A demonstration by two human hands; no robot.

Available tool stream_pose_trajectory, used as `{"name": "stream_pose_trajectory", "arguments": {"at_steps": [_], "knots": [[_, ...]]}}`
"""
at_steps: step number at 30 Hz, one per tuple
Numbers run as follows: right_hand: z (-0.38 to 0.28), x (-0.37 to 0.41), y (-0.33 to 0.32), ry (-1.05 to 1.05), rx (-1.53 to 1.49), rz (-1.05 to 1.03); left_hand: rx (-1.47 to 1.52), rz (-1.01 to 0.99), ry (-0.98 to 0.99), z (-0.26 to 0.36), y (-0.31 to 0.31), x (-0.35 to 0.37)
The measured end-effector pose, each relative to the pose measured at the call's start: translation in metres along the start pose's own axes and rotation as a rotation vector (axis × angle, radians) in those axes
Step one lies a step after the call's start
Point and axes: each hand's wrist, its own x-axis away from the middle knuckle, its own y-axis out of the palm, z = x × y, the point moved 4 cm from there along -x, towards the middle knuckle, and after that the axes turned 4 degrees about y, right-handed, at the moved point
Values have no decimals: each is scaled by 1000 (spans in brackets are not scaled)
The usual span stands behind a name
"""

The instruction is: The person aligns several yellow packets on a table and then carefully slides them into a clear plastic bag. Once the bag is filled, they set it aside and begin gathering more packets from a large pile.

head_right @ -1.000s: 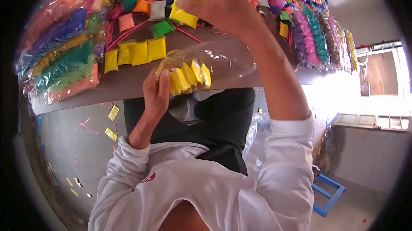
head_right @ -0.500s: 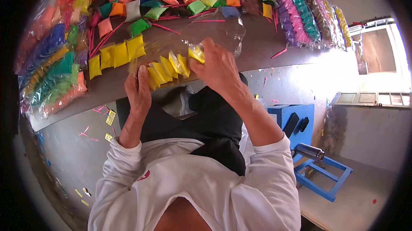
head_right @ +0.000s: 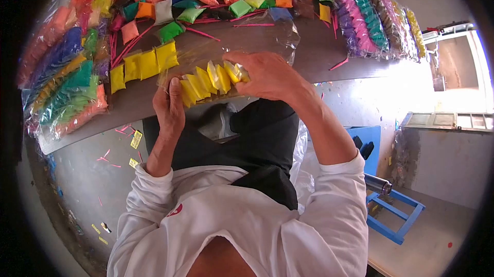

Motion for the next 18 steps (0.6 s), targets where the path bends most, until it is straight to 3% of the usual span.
{"name": "stream_pose_trajectory", "arguments": {"at_steps": [4,10,16,18], "knots": [[4,-6,-3,24,-52,-141,18,-12,-4,0,0,1],[4,-7,-11,269,-107,83,-21,-27,-3,2,-1,0],[11,0,10,22,-26,111,-21,-10,24,4,0,-1],[6,3,1,68,-124,-22,-14,-11,23,4,0,-1]]}}
